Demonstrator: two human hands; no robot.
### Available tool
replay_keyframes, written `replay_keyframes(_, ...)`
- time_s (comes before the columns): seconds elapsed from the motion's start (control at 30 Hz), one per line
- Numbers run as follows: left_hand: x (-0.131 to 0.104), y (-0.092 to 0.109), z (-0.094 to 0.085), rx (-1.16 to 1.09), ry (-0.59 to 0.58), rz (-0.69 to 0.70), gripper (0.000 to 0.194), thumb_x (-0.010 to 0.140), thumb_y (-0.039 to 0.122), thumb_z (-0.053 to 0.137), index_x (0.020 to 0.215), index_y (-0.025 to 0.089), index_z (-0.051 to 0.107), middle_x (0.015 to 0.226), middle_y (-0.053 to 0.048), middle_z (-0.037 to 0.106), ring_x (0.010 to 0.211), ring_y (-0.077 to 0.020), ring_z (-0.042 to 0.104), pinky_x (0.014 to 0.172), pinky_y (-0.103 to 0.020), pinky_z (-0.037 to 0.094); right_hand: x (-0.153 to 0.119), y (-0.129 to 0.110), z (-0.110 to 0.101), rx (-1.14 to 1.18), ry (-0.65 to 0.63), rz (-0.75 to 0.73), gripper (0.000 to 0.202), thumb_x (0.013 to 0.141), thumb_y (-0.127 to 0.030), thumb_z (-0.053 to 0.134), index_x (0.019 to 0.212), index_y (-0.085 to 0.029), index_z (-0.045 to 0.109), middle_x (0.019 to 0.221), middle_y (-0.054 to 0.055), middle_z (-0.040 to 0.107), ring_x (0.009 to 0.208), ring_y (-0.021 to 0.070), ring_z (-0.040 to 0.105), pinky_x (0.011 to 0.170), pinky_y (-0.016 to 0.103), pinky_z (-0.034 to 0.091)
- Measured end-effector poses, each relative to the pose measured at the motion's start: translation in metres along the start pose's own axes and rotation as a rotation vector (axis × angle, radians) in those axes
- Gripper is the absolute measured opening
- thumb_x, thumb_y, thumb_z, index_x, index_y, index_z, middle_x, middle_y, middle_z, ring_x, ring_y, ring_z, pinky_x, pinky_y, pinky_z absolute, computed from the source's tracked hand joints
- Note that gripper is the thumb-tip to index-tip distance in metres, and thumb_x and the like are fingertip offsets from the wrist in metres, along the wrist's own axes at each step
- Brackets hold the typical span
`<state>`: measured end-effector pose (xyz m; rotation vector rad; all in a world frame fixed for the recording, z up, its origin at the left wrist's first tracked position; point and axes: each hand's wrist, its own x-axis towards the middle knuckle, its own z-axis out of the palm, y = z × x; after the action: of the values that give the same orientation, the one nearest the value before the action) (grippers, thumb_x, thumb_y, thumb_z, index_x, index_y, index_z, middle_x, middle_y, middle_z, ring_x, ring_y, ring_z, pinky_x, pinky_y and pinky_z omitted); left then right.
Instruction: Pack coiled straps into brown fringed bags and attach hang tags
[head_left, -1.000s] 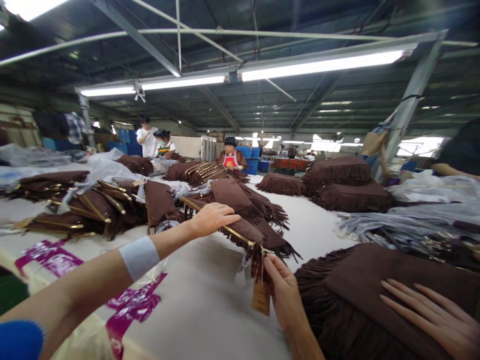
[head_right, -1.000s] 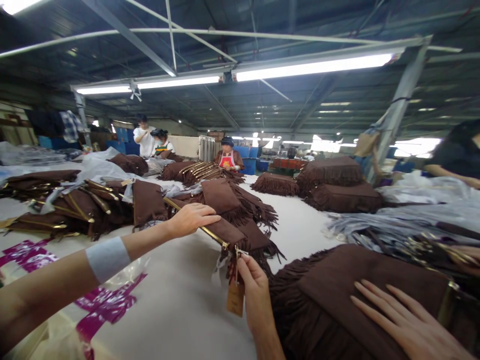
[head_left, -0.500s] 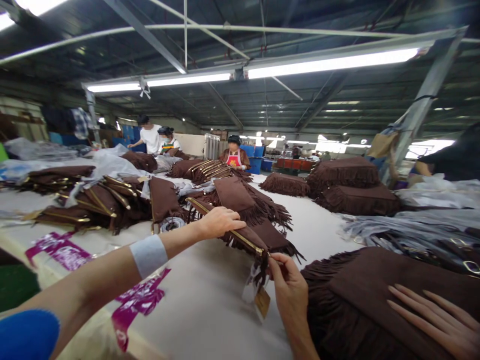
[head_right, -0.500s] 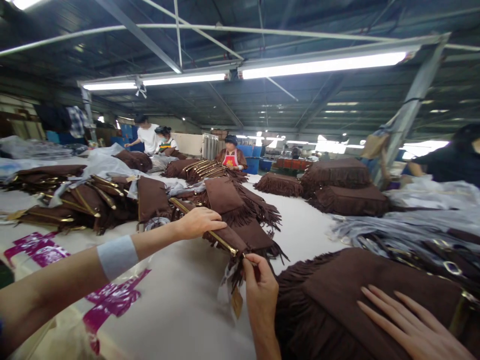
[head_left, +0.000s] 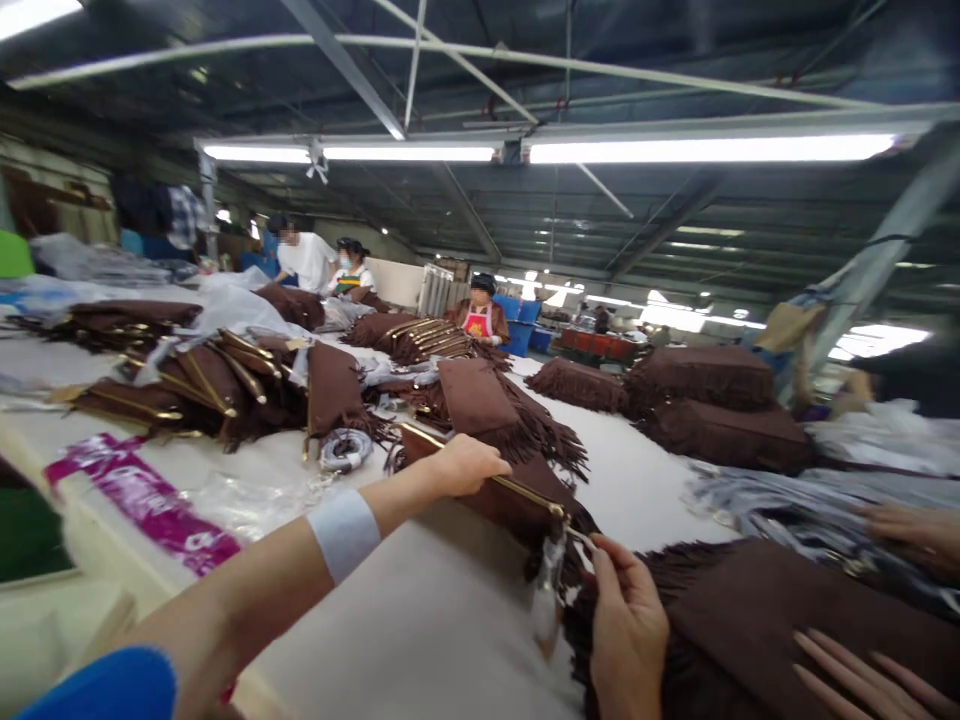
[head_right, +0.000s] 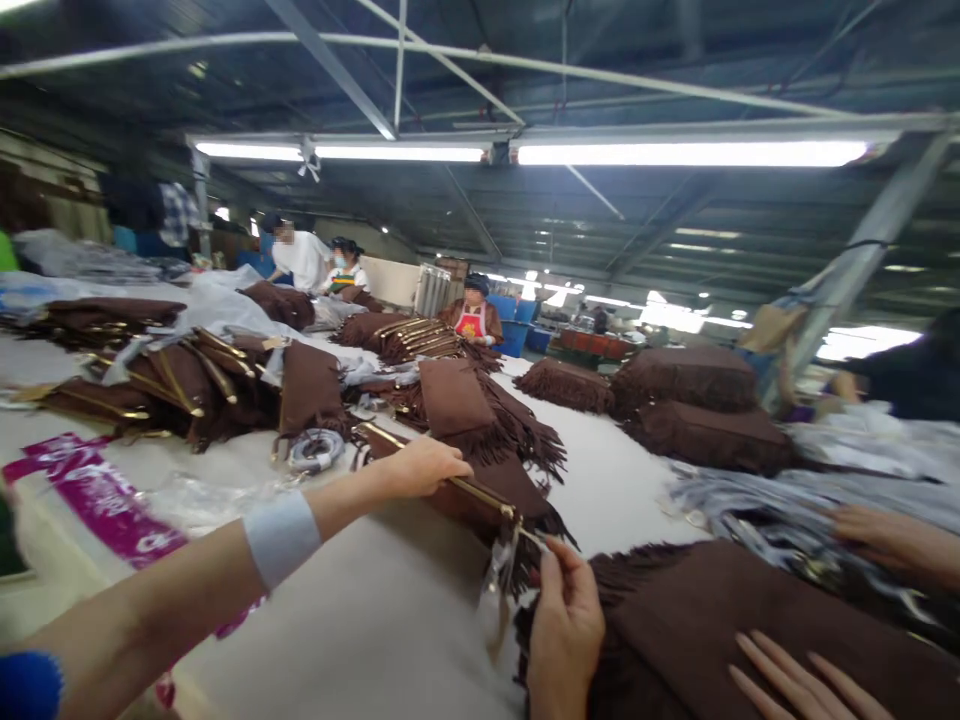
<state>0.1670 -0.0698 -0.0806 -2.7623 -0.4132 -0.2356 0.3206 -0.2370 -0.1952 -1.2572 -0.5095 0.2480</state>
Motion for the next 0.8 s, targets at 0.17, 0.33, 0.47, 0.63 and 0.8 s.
replay_keyframes(0.17, 0.010, -0.007, 0.008, -0.128, -0.033, -0.103, 0.032, 0.078, 0.011, 0.052, 0.104, 0.024, 0.066, 0.107, -0.007, 0.070, 0.100, -0.0260, 0.065, 0.081, -0.034, 0.051, 0.025, 0.002, -0.042, 0.024, -0.028, -0.090, 0.053, 0.076, -0.040, 0.059, 0.126, -0.024, 0.056, 0.119, 0.006, 0.061, 0.106, 0.0213, 0.059, 0.083, 0.034, 0.051)
replay_keyframes(0.33, 0.019, -0.008, 0.020, -0.248, -0.017, -0.134, 0.041, 0.075, 0.008, 0.048, 0.106, 0.027, 0.067, 0.112, -0.004, 0.070, 0.105, -0.0247, 0.064, 0.087, -0.033, 0.047, 0.060, -0.035, -0.166, -0.071, -0.055, -0.184, 0.035, 0.073, -0.039, 0.056, 0.106, -0.031, 0.067, 0.100, 0.001, 0.067, 0.114, 0.0237, 0.056, 0.086, 0.043, 0.052)
replay_keyframes(0.47, 0.024, -0.019, 0.033, -0.344, -0.026, -0.191, 0.042, 0.073, 0.009, 0.047, 0.105, 0.026, 0.068, 0.112, -0.002, 0.070, 0.106, -0.0253, 0.063, 0.086, -0.032, 0.045, 0.071, -0.065, -0.214, -0.113, -0.071, -0.217, 0.040, 0.068, -0.037, 0.059, 0.107, -0.030, 0.066, 0.097, 0.000, 0.069, 0.115, 0.0258, 0.056, 0.089, 0.050, 0.051)
replay_keyframes(0.63, 0.027, -0.036, 0.038, -0.502, -0.063, -0.239, 0.036, 0.072, 0.010, 0.048, 0.100, 0.024, 0.067, 0.104, 0.001, 0.071, 0.097, -0.0209, 0.063, 0.076, -0.023, 0.040, 0.078, -0.079, -0.197, -0.147, -0.124, -0.131, 0.049, 0.066, -0.028, 0.061, 0.114, -0.037, 0.060, 0.098, -0.003, 0.070, 0.116, 0.0217, 0.056, 0.101, 0.047, 0.044)
replay_keyframes(0.8, 0.034, -0.053, 0.046, -0.690, -0.069, -0.181, 0.034, 0.067, 0.007, 0.044, 0.089, 0.021, 0.065, 0.091, 0.005, 0.072, 0.089, -0.0170, 0.062, 0.069, -0.017, 0.035, 0.080, -0.093, -0.172, -0.173, 0.070, 0.034, 0.037, 0.064, -0.029, 0.065, 0.101, -0.029, 0.062, 0.082, 0.001, 0.071, 0.096, 0.0242, 0.067, 0.082, 0.048, 0.053)
